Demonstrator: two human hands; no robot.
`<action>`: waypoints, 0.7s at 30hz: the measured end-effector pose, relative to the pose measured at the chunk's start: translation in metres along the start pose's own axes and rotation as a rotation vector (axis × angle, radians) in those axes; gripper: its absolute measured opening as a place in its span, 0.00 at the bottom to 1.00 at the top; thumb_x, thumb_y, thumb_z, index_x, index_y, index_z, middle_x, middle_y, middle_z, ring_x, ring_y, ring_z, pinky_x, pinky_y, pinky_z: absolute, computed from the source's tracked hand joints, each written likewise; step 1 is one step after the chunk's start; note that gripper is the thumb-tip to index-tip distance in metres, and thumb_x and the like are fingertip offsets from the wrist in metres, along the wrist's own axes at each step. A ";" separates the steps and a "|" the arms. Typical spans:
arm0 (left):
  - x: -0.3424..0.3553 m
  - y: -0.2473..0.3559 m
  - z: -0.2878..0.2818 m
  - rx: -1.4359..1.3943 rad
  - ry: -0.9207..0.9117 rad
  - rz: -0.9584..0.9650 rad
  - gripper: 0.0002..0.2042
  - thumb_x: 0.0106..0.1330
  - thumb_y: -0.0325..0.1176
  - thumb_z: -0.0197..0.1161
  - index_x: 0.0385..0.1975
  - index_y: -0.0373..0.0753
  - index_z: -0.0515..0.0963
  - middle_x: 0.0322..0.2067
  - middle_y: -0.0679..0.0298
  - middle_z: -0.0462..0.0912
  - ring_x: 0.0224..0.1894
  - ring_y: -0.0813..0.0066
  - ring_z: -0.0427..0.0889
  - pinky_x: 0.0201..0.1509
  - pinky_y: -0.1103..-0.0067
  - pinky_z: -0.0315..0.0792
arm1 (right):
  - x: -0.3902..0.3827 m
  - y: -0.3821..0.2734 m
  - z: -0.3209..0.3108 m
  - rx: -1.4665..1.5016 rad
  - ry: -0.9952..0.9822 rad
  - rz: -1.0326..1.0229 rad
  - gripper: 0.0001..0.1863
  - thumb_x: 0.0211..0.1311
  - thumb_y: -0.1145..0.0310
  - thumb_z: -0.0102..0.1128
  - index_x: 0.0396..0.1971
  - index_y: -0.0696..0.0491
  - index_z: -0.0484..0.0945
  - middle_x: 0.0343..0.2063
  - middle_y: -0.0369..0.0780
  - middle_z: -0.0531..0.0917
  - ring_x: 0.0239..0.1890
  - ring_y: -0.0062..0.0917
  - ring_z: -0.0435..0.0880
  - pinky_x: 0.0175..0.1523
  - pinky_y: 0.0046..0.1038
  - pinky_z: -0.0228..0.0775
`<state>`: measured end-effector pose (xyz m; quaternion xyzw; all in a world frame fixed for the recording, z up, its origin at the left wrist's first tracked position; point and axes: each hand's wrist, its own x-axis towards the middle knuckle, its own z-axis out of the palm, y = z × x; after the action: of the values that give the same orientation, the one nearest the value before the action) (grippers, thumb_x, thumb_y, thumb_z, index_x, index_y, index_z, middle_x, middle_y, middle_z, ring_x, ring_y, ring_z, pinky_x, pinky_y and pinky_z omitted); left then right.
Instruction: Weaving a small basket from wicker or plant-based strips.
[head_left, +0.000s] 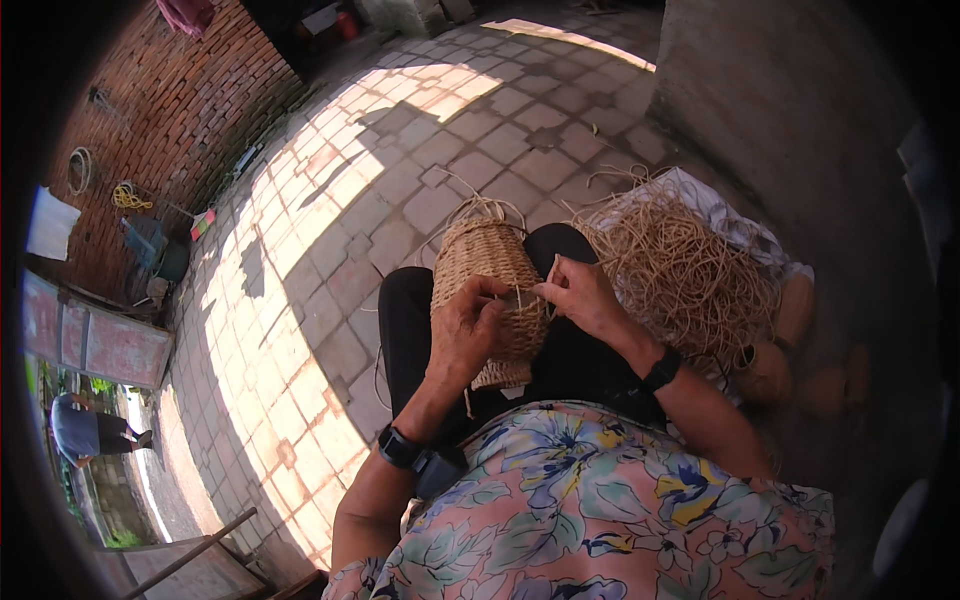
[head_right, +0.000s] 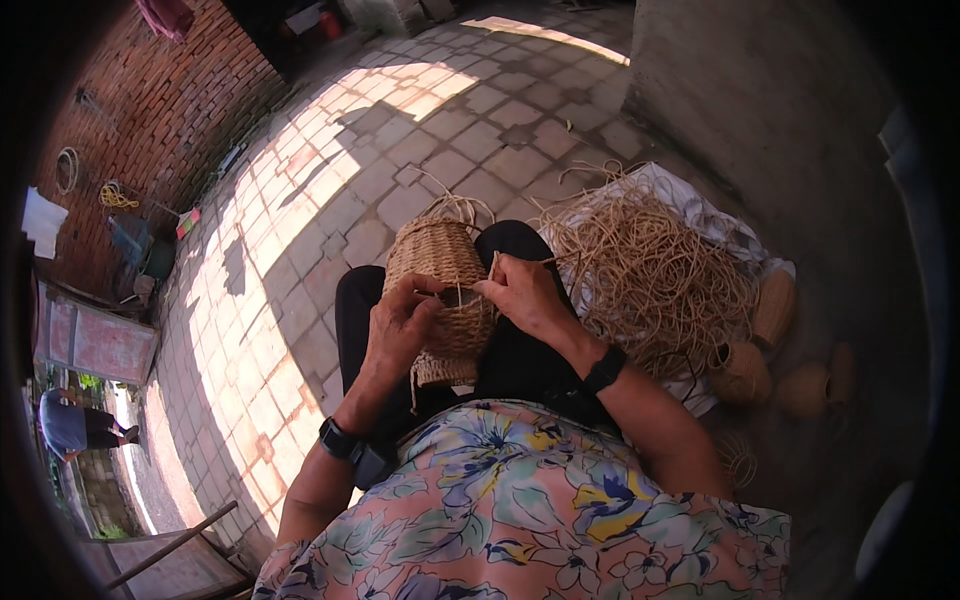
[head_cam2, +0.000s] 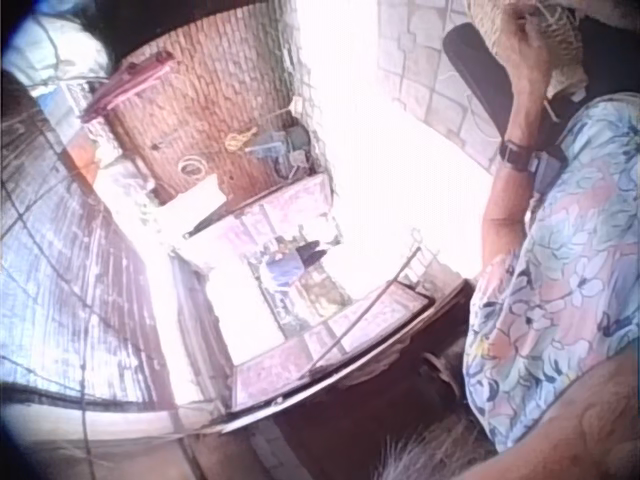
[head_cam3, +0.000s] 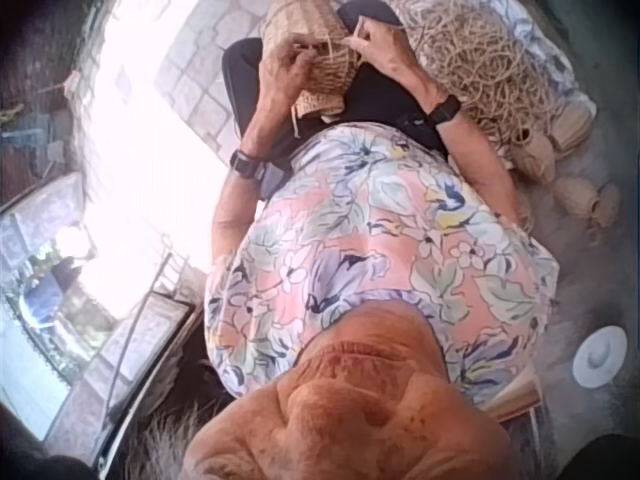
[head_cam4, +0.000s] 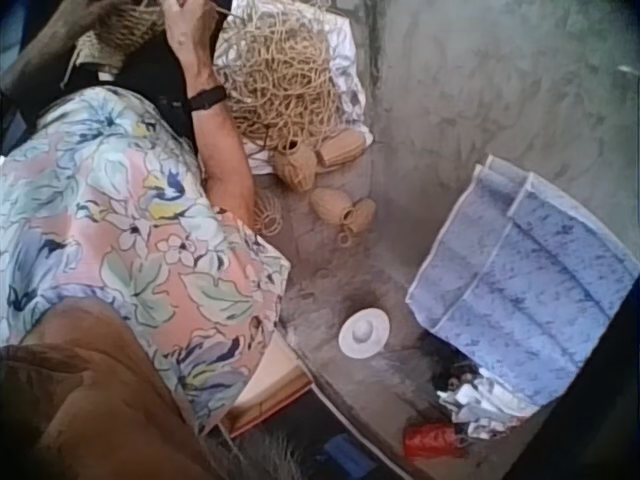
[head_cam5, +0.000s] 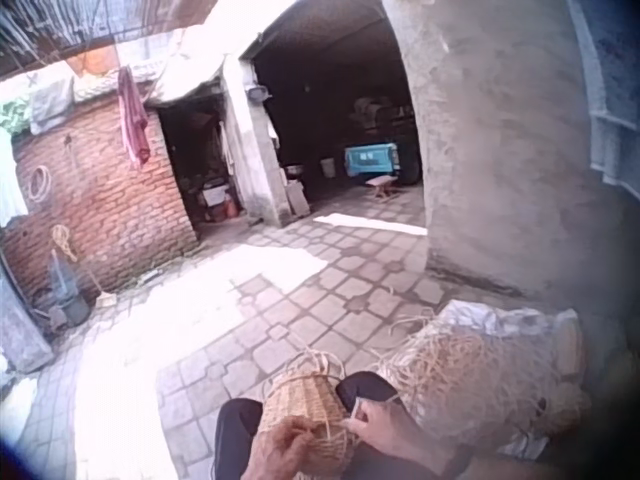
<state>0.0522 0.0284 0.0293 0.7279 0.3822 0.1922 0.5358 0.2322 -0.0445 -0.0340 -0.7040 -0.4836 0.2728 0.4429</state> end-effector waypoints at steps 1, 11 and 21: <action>0.000 -0.004 0.000 0.000 0.001 -0.002 0.08 0.60 0.27 0.54 0.39 0.37 0.74 0.24 0.60 0.81 0.25 0.78 0.80 0.30 0.79 0.74 | -0.001 -0.007 0.000 0.010 -0.004 0.038 0.15 0.50 0.62 0.65 0.21 0.58 0.73 0.17 0.43 0.78 0.23 0.34 0.79 0.29 0.32 0.68; -0.009 -0.012 0.009 -0.041 0.088 0.054 0.11 0.61 0.29 0.56 0.42 0.38 0.70 0.24 0.62 0.79 0.23 0.78 0.79 0.28 0.80 0.72 | -0.009 -0.007 0.015 -0.219 0.024 0.169 0.17 0.43 0.55 0.67 0.21 0.55 0.78 0.21 0.44 0.81 0.26 0.37 0.82 0.32 0.34 0.71; -0.012 -0.031 -0.009 -0.628 0.225 -0.038 0.10 0.62 0.31 0.57 0.41 0.40 0.67 0.28 0.64 0.79 0.20 0.82 0.73 0.23 0.86 0.68 | 0.020 -0.028 0.016 0.206 -0.088 0.186 0.12 0.46 0.65 0.66 0.18 0.59 0.78 0.16 0.39 0.79 0.17 0.22 0.76 0.26 0.26 0.68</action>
<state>0.0281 0.0290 0.0053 0.4941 0.3744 0.3698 0.6920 0.2145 -0.0166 -0.0158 -0.6841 -0.4046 0.3914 0.4638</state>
